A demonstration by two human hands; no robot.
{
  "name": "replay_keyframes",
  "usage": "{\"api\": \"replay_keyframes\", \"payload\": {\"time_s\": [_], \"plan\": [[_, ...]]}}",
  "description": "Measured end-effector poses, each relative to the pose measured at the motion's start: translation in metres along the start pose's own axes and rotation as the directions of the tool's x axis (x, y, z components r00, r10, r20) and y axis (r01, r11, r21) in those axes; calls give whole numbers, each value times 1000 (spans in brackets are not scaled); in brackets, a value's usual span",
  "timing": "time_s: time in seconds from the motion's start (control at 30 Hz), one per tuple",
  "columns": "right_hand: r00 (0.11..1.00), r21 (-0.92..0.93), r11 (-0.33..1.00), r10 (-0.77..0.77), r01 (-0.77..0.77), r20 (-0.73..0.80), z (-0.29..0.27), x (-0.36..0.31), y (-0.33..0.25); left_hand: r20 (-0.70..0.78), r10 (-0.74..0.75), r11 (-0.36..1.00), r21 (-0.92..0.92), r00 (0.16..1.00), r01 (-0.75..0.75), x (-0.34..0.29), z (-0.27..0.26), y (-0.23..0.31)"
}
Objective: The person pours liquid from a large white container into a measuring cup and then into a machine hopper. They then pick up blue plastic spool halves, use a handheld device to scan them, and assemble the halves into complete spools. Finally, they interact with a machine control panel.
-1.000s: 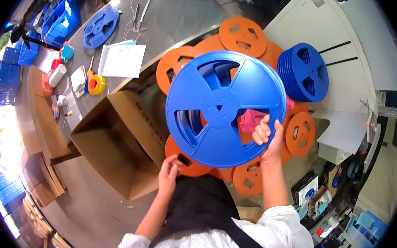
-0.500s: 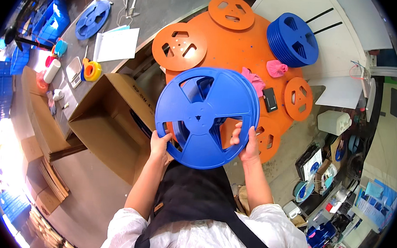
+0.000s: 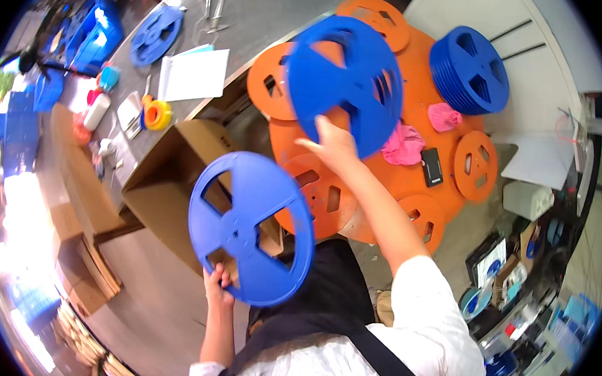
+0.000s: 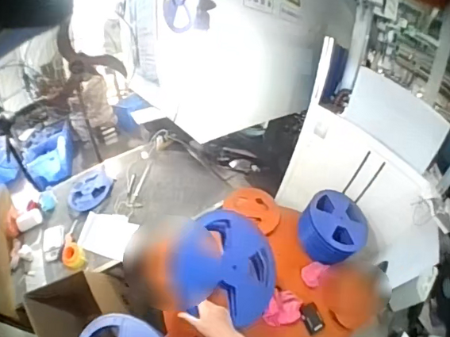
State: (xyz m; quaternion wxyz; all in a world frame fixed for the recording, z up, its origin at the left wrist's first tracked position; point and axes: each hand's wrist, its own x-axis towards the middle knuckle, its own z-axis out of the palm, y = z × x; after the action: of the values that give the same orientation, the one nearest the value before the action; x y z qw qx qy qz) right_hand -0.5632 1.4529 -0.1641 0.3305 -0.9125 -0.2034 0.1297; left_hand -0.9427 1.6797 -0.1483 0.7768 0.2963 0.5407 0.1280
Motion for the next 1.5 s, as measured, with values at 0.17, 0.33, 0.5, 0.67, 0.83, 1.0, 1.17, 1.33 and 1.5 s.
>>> {"api": "replay_keyframes", "payload": {"time_s": [0.17,0.33,0.5,0.67,0.83,1.0,1.17,1.33,1.5], "plan": [[960,-210,937,-280,280,29,101,85,46,-66,-62,983,-178,996,49,-28,-23,-21],[954,-230,936,-221,265,201,140,94,71,-44,-42,981,-192,998,33,-29,-13,-37],[938,-223,942,-293,251,-184,81,29,105,-115,-60,998,13,992,62,-17,10,-54],[887,-294,899,181,-324,-425,16,-86,250,-99,-57,974,211,993,77,3,57,-72],[670,-109,796,418,-596,-614,-28,-132,345,-34,-61,925,374,998,69,31,100,-90],[656,-113,826,347,-553,-670,-43,-109,391,48,-52,898,438,998,26,51,127,-104],[549,424,818,575,-389,-607,-72,-17,434,75,-36,893,450,997,-1,72,127,-121],[209,480,574,758,-664,-618,-63,-9,474,87,-42,901,433,995,1,81,128,-137],[702,-58,837,416,-544,-577,-39,-72,396,45,-14,897,442,999,-8,77,113,-147]]}}
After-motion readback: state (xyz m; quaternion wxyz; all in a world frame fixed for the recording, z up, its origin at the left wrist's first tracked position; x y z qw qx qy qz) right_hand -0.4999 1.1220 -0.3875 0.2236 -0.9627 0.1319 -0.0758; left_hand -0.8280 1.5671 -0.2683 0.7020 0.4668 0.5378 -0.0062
